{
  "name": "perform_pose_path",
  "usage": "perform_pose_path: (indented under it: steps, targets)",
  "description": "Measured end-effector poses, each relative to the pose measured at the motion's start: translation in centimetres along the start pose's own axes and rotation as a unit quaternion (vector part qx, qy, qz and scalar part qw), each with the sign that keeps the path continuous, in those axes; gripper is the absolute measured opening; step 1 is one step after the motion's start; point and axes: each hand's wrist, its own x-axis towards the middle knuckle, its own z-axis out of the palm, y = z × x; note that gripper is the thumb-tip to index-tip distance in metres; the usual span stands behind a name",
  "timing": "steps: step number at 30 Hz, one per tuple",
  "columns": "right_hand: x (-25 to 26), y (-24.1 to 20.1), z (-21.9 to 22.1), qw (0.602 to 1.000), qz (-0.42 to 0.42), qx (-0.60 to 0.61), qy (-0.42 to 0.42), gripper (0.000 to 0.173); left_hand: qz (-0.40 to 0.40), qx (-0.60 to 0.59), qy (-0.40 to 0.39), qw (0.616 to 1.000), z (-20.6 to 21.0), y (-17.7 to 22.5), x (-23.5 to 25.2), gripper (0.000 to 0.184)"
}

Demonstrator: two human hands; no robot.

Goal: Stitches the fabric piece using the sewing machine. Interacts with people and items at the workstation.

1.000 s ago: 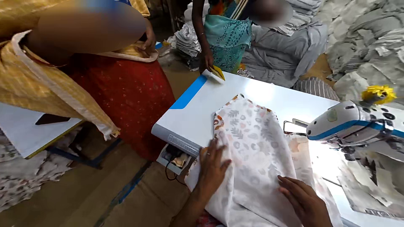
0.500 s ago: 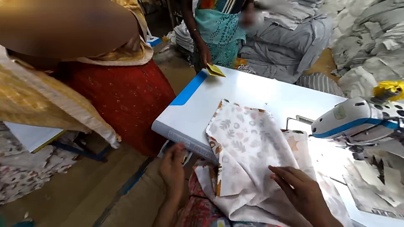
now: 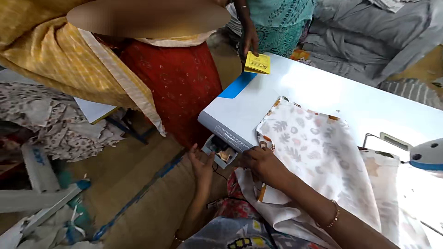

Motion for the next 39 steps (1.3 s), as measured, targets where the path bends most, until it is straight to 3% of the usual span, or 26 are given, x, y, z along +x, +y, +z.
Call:
perform_pose_path:
  steps: [2, 5, 8, 11, 15, 21, 25, 29, 32, 36, 39]
  targets:
    - [0.9, 0.4, 0.6, 0.998, 0.022, -0.006, -0.056, 0.018, -0.089, -0.057, 0.005, 0.994, 1.1, 0.4, 0.5, 0.096]
    - [2.0, 0.8, 1.1, 0.997, 0.031, -0.051, -0.052, 0.019, -0.124, -0.065, -0.013, 0.990, 1.8, 0.0, 0.7, 0.111]
    - [3.5, 0.7, 1.4, 0.988, 0.009, -0.127, -0.083, 0.023, -0.128, -0.079, -0.025, 0.988, 1.8, -0.1, 0.6, 0.106]
    - [5.4, 0.5, 1.8, 0.964, -0.005, -0.174, -0.199, 0.037, -0.145, -0.088, -0.003, 0.985, 2.1, 0.0, 0.7, 0.102]
    - [7.9, -0.5, 1.1, 0.937, -0.006, -0.156, -0.313, 0.035, -0.140, -0.084, 0.026, 0.986, 1.5, 0.1, 0.3, 0.098]
    - [10.7, -2.3, 0.4, 0.936, -0.042, -0.030, -0.347, 0.022, -0.075, -0.066, 0.036, 0.994, -1.6, -1.4, -1.2, 0.098]
    - [11.6, -2.6, 1.3, 0.924, -0.031, -0.044, -0.379, 0.022, -0.079, -0.067, 0.037, 0.994, -2.4, -1.9, -1.9, 0.099]
    - [11.4, -2.2, 1.7, 0.927, -0.052, -0.073, -0.364, 0.023, -0.077, -0.063, 0.051, 0.994, -1.9, -2.0, -2.0, 0.099]
    - [10.7, -2.5, 1.6, 0.939, -0.074, 0.002, -0.337, 0.025, -0.073, -0.072, 0.039, 0.994, -2.1, -1.8, -2.1, 0.099]
    - [9.5, -5.5, 0.5, 0.962, -0.116, 0.156, -0.191, 0.023, -0.055, -0.097, 0.028, 0.993, -2.2, -1.7, -2.4, 0.084]
    - [9.1, -6.5, -1.8, 0.942, -0.020, 0.328, -0.063, 0.021, -0.086, -0.113, 0.015, 0.990, -2.5, -1.1, -2.4, 0.082]
